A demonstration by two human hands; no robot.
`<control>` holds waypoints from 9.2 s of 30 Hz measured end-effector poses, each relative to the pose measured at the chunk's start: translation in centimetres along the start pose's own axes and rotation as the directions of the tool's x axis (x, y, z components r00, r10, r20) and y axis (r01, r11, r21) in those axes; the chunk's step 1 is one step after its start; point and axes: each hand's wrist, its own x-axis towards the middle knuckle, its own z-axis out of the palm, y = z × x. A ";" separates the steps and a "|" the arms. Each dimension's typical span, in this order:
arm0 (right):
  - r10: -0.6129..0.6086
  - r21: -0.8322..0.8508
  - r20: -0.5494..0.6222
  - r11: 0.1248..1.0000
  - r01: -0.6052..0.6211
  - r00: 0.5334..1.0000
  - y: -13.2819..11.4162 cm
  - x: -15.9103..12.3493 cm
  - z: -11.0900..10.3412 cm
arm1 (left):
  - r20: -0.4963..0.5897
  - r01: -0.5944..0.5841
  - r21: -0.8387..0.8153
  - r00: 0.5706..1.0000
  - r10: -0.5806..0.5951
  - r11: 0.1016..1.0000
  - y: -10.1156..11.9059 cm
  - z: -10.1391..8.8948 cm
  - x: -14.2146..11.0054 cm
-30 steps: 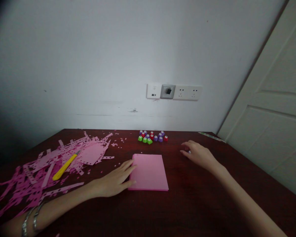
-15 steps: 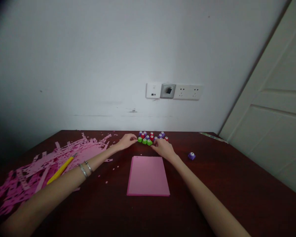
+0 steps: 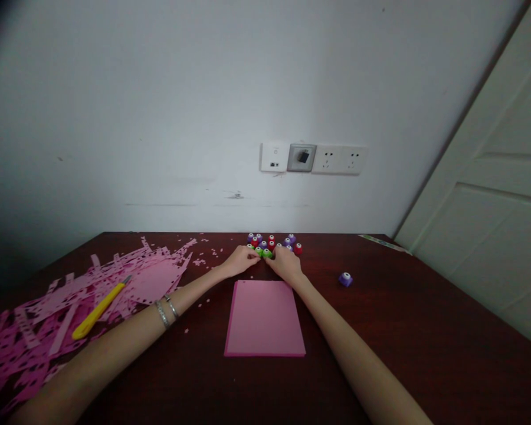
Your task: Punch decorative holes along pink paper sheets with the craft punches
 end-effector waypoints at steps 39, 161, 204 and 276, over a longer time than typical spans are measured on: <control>-0.419 0.351 0.129 0.867 0.354 0.899 -0.9 -2.9 -0.4 | 0.184 0.023 -0.171 0.983 0.009 0.985 -0.2 -2.8 -4.2; -0.444 0.392 0.217 0.855 0.339 0.869 1.0 -1.4 -0.3 | 0.218 0.188 0.058 0.956 -0.196 0.981 1.0 -3.6 -5.0; -0.383 0.337 0.052 0.876 0.345 0.922 0.6 -1.5 -1.0 | 0.081 0.183 0.072 0.979 -0.188 0.981 -0.4 -3.6 -4.7; -0.256 0.524 0.445 0.851 -0.018 0.858 -1.7 -1.0 -2.8 | 0.086 -0.043 0.496 0.996 0.000 0.867 8.5 -2.6 -8.6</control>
